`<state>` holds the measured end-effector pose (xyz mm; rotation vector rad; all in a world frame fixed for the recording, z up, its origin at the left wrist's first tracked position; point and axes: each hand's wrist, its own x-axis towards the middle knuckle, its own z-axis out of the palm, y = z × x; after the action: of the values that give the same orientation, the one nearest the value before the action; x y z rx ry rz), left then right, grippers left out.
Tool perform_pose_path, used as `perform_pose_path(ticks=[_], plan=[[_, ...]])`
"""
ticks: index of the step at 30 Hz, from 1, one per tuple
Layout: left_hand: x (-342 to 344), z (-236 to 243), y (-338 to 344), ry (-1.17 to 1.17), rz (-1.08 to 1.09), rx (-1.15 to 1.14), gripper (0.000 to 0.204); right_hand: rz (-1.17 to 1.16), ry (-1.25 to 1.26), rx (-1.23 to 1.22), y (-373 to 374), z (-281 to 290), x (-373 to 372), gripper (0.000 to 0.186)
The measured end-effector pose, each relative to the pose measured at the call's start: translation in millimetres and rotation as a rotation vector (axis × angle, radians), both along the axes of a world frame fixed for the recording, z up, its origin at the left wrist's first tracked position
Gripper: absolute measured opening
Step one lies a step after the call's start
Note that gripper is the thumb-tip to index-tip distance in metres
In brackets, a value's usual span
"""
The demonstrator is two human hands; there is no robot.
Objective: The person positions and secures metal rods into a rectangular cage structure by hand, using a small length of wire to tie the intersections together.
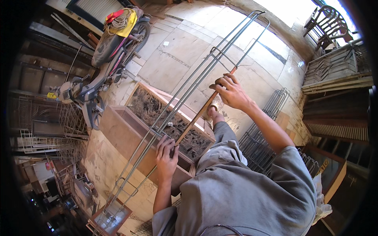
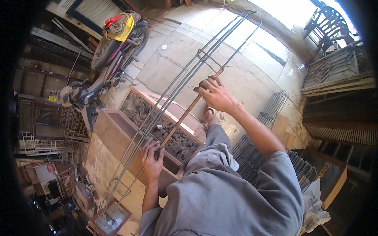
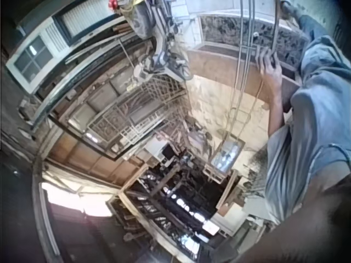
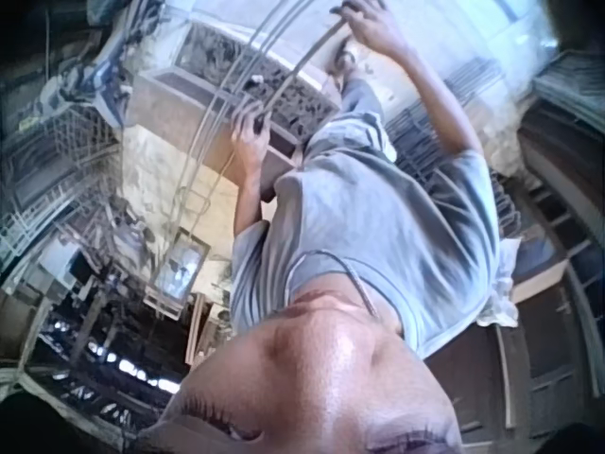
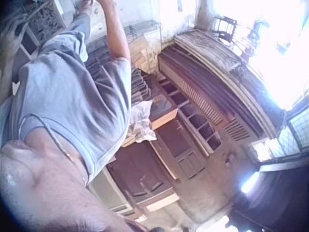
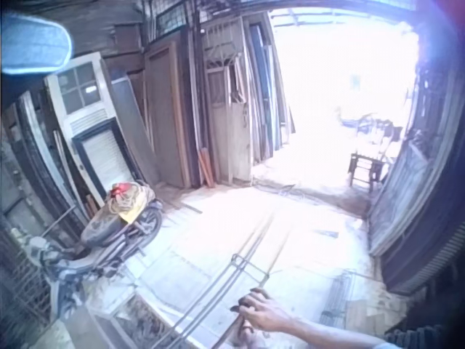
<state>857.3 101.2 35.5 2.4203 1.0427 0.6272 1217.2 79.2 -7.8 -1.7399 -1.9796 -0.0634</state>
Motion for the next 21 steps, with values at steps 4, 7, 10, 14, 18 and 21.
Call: perform_pose_path(ticks=[4,7,10,14,18,21], plan=[[-2,-3,1,0.002,-0.017,0.041,0.020,0.010,0.038,0.013,1,3,1,0.030],[1,-1,1,-0.006,0.014,-0.001,0.017,0.012,0.069,0.011,3,4,-1,0.030],[1,-1,2,-0.031,0.011,-0.020,0.017,0.005,0.044,-0.047,1,6,1,0.037],[-1,-5,4,-0.053,0.005,-0.007,0.017,0.040,0.156,-0.002,-5,16,-14,0.052],[-2,-8,3,-0.057,0.020,-0.007,0.017,0.104,0.067,-0.043,-8,19,-22,0.045],[-4,-8,3,-0.058,0.012,-0.030,0.016,0.124,0.026,-0.050,-11,17,-27,0.039]])
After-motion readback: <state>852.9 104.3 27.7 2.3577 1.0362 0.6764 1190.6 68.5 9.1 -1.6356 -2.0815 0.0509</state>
